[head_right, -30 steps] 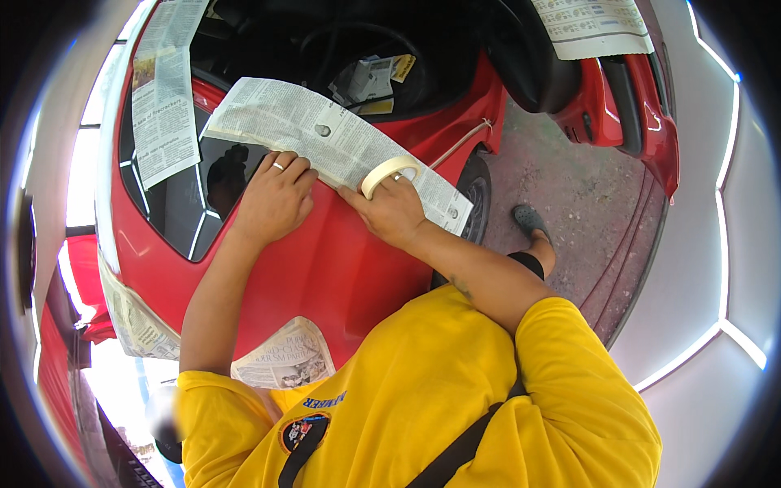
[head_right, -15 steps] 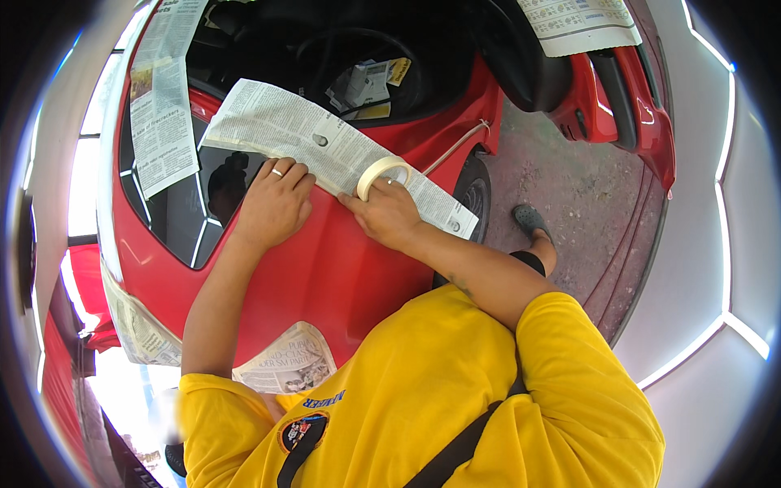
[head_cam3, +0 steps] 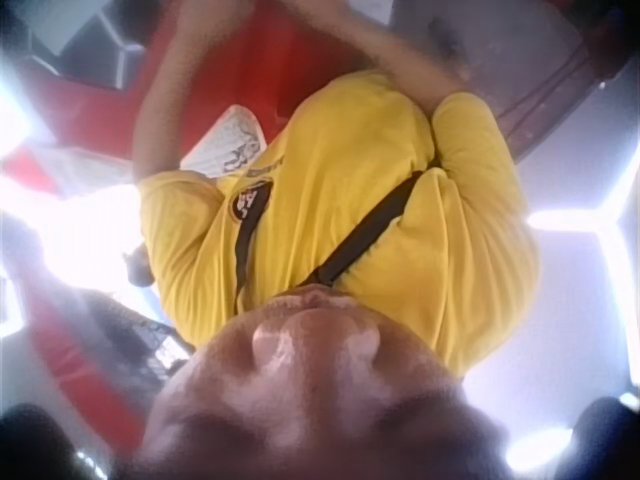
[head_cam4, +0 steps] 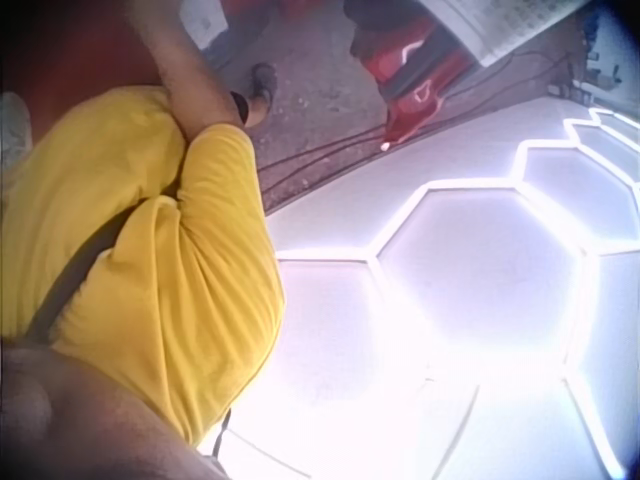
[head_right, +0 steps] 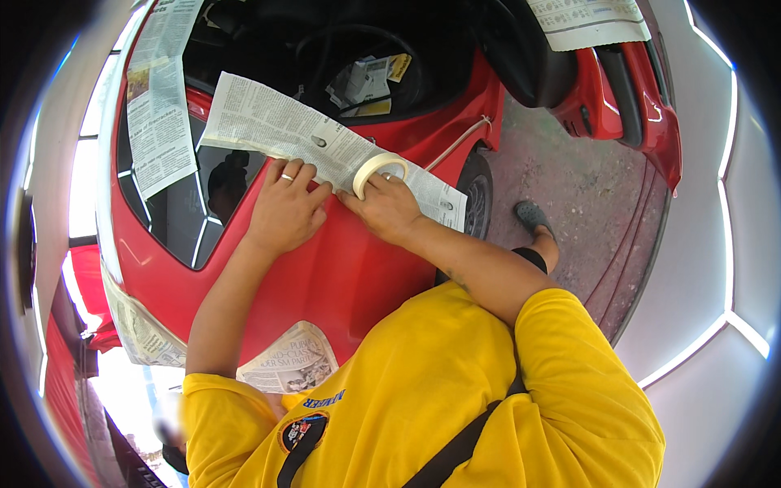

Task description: The person tapes newspaper sheets onto the open door and rear quarter panel of a red car using masking tape. They smooth the paper and tape along edges and curves to secure the coverage.

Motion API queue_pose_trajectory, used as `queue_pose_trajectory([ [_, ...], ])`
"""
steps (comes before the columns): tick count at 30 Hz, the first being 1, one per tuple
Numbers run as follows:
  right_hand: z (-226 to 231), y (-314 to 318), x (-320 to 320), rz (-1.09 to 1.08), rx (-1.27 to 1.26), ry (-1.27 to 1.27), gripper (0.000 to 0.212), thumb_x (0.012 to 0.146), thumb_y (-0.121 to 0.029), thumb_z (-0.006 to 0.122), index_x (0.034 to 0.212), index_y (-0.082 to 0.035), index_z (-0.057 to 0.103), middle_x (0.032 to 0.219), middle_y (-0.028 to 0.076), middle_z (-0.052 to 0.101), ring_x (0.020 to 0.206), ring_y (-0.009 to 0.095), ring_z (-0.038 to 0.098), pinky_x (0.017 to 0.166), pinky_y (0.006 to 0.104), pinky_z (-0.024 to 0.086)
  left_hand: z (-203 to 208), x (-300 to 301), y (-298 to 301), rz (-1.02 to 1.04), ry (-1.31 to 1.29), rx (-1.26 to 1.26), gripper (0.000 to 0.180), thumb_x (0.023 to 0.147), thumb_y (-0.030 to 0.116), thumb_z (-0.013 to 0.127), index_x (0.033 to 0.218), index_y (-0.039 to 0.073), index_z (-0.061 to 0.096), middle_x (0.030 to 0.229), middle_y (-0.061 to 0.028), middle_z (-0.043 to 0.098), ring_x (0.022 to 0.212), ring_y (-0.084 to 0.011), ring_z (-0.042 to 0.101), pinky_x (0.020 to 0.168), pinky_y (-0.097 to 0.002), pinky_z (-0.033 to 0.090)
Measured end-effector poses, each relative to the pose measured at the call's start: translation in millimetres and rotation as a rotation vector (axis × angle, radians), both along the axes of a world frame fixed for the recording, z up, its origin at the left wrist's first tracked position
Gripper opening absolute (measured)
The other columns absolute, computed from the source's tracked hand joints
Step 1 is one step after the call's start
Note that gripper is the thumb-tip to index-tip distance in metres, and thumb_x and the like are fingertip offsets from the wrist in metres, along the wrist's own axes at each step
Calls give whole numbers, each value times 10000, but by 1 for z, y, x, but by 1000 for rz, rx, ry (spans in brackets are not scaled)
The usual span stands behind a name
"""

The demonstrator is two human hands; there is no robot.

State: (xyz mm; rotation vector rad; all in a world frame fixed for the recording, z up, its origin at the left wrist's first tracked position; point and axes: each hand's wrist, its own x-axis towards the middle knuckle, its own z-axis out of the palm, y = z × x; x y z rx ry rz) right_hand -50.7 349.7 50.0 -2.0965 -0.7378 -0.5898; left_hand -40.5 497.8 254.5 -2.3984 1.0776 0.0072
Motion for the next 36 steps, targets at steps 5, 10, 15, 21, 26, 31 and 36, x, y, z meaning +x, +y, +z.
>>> queue_pose_trajectory([
  [5, -8, -14, -7, 45, 79, 111, 420, 897, -182, 709, 1294, -303, 774, 1063, 30, 717, 1043, 262, 688, 820, 454, 564, -1, 1, -6, 41, 70, -11, 262, 838, 208, 731, 1075, 104, 774, 1101, -103, 623, 1185, -295, 573, 1135, -497, 398],
  [10, -12, -15, -9, 24, 80, 73, 474, 861, -166, 740, 1316, -293, 770, 1052, -3, 711, 997, 251, 677, 814, 436, 555, 1, 3, -9, 41, 87, 5, 255, 842, 207, 729, 1070, 111, 789, 1065, -97, 611, 1162, -287, 569, 1126, -492, 396],
  [15, -5, -13, -9, 14, -91, 69, 454, 901, -175, 677, 1330, -296, 765, 1067, 58, 723, 1081, 265, 679, 851, 449, 565, -3, 2, -12, 53, 113, 44, 280, 840, 209, 727, 1095, 126, 806, 1071, -96, 609, 1171, -285, 563, 1129, -485, 392],
  [21, 2, -19, -4, 16, -214, -3, 475, 923, -168, 639, 1372, -287, 742, 1070, 85, 726, 1086, 281, 680, 873, 452, 562, -12, -2, -12, 68, 112, 79, 293, 848, 227, 715, 1108, 127, 805, 1110, -105, 614, 1205, -296, 557, 1144, -491, 390],
  [26, -14, -46, -10, 127, -219, 132, 511, 931, -138, 625, 1408, -300, 714, 1094, 106, 724, 1095, 315, 683, 911, 460, 545, -23, -9, -8, 20, 79, 105, 327, 857, 240, 710, 1141, 96, 782, 1169, -112, 619, 1241, -299, 546, 1153, -493, 390],
  [31, -19, -49, -12, 153, -201, 147, 515, 925, -135, 630, 1401, -312, 714, 1125, 109, 721, 1116, 323, 679, 918, 472, 543, -29, -14, -11, 46, 95, 134, 337, 863, 248, 709, 1153, 91, 776, 1197, -118, 616, 1254, -302, 538, 1156, -496, 387],
  [36, -16, -47, -11, 139, -234, 122, 492, 923, -158, 630, 1383, -305, 725, 1124, 100, 725, 1117, 300, 682, 930, 464, 551, -30, -15, -13, 61, 98, 144, 348, 867, 248, 710, 1174, 99, 779, 1221, -129, 614, 1273, -309, 532, 1166, -504, 379],
])
